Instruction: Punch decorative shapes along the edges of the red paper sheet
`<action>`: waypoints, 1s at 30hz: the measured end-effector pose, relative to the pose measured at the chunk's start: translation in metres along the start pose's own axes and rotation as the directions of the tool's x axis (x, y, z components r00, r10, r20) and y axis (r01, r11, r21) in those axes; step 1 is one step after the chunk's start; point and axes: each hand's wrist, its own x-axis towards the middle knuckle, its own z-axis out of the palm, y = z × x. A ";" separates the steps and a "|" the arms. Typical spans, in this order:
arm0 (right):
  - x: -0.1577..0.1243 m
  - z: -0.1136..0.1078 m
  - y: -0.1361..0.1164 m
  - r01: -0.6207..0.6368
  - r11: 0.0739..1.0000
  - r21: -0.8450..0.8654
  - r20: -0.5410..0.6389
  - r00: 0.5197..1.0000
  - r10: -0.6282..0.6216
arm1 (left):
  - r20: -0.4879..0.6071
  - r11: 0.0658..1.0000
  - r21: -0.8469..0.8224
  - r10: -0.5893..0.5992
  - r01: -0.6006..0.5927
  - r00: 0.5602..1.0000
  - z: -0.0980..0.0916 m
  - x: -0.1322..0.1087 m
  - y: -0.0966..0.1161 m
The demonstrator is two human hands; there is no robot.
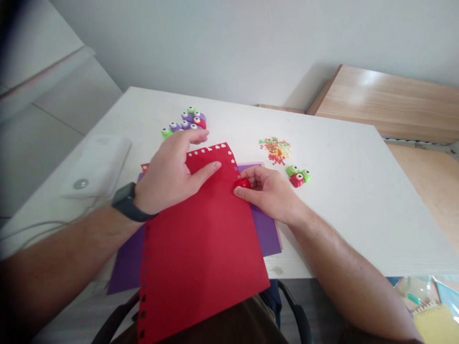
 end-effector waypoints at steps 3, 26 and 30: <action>0.000 0.000 0.000 0.008 1.000 -0.011 -0.011 1.000 -0.008 | -0.068 0.993 0.081 0.095 -0.089 0.993 0.000 -0.004 0.007; 0.004 0.003 0.011 0.098 0.988 -0.117 -0.001 0.995 -0.098 | 0.261 0.942 -0.302 0.230 -0.147 0.937 0.025 -0.011 0.008; 0.004 0.003 0.013 0.107 0.984 -0.143 -0.009 0.994 -0.110 | 0.274 0.940 -0.317 0.219 -0.127 0.936 0.023 -0.010 0.010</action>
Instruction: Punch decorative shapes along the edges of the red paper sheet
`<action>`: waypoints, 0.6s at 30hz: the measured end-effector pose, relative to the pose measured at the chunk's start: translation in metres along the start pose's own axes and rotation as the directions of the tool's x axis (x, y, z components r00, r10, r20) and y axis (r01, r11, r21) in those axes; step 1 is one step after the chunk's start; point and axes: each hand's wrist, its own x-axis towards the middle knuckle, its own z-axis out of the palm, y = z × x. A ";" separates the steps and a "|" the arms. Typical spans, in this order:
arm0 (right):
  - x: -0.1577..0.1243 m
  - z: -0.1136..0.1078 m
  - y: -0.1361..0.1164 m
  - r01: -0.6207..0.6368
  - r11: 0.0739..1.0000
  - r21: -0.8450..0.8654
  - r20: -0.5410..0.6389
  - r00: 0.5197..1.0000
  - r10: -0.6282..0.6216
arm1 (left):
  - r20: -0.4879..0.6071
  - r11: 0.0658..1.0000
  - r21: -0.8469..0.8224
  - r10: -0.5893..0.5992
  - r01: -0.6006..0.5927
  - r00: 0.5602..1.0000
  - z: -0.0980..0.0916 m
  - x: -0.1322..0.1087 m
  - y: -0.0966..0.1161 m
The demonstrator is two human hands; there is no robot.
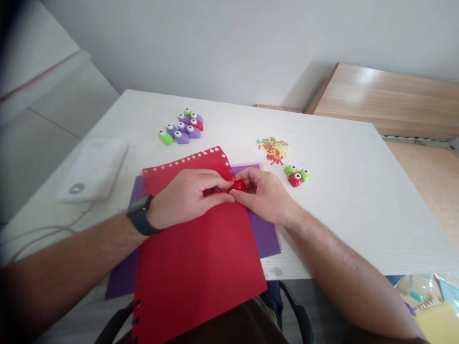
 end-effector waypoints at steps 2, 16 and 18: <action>0.001 0.001 0.001 0.003 1.000 -0.015 -0.002 1.000 -0.003 | 0.000 1.000 0.000 -0.009 0.009 1.000 0.000 0.000 0.001; 0.001 0.005 -0.001 0.033 0.984 -0.174 -0.025 0.999 -0.038 | 0.019 0.997 -0.019 -0.068 0.069 0.997 0.002 0.001 -0.002; 0.000 0.006 -0.002 0.045 0.981 -0.189 -0.027 0.998 -0.051 | 0.024 0.997 -0.025 -0.070 0.071 0.997 0.002 0.002 -0.002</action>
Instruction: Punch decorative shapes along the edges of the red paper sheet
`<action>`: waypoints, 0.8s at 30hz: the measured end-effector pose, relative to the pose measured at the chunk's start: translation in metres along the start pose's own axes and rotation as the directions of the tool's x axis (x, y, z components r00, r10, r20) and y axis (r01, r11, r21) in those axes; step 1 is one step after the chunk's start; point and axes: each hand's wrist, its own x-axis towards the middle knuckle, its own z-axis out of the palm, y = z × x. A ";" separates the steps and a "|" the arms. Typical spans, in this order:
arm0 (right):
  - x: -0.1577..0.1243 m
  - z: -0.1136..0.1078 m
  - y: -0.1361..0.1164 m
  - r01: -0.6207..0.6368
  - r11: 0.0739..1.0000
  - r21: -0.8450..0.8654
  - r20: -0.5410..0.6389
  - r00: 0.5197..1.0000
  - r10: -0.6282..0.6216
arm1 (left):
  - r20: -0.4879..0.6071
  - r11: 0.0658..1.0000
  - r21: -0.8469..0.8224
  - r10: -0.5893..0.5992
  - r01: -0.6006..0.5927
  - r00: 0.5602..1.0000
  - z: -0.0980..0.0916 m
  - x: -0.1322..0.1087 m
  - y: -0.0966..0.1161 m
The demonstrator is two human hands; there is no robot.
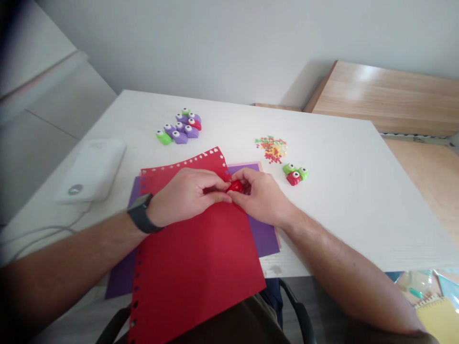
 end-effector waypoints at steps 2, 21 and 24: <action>0.000 0.001 -0.001 0.011 1.000 -0.002 -0.006 1.000 -0.011 | -0.001 1.000 -0.002 -0.001 0.001 1.000 0.000 0.000 0.000; 0.001 -0.006 0.003 0.026 0.995 0.094 -0.006 1.000 -0.026 | -0.104 0.998 0.062 0.039 -0.032 0.994 0.003 -0.002 0.004; 0.000 -0.006 0.002 0.019 0.995 0.095 0.010 1.000 -0.020 | -0.134 0.998 0.057 0.033 -0.025 0.990 0.000 -0.004 0.005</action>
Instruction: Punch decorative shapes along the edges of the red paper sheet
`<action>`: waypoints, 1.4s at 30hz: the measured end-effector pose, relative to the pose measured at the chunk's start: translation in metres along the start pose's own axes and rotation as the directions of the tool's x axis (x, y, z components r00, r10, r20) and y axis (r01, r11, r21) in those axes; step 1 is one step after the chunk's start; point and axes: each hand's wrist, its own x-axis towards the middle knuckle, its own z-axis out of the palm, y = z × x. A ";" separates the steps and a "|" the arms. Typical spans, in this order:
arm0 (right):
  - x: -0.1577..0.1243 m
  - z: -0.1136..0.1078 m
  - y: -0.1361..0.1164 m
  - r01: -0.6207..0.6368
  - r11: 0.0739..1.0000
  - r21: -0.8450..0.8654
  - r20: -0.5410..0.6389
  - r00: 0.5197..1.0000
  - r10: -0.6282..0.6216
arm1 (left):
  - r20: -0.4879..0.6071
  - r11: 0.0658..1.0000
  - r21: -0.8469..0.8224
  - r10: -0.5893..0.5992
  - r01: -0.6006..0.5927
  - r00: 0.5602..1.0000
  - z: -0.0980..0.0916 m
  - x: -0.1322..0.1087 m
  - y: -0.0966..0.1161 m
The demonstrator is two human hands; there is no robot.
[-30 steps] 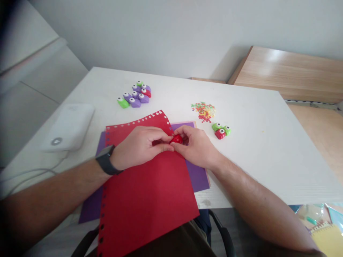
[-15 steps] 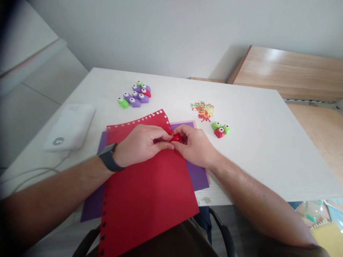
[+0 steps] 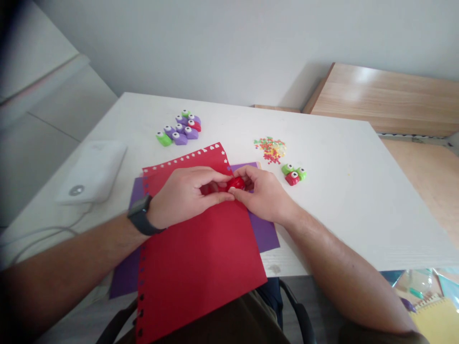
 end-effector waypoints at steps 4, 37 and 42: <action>-0.001 -0.001 -0.003 -0.028 0.999 0.025 -0.018 0.999 0.029 | -0.150 0.996 0.084 -0.010 0.023 0.989 -0.008 0.001 -0.002; 0.011 -0.024 -0.001 -0.095 0.934 0.343 -0.238 0.954 0.184 | -0.172 0.934 0.232 -0.236 0.273 0.956 -0.019 0.007 -0.029; 0.014 -0.033 -0.003 -0.081 0.878 0.471 -0.276 0.932 0.234 | -0.162 0.938 0.224 -0.232 0.265 0.959 -0.017 0.007 -0.030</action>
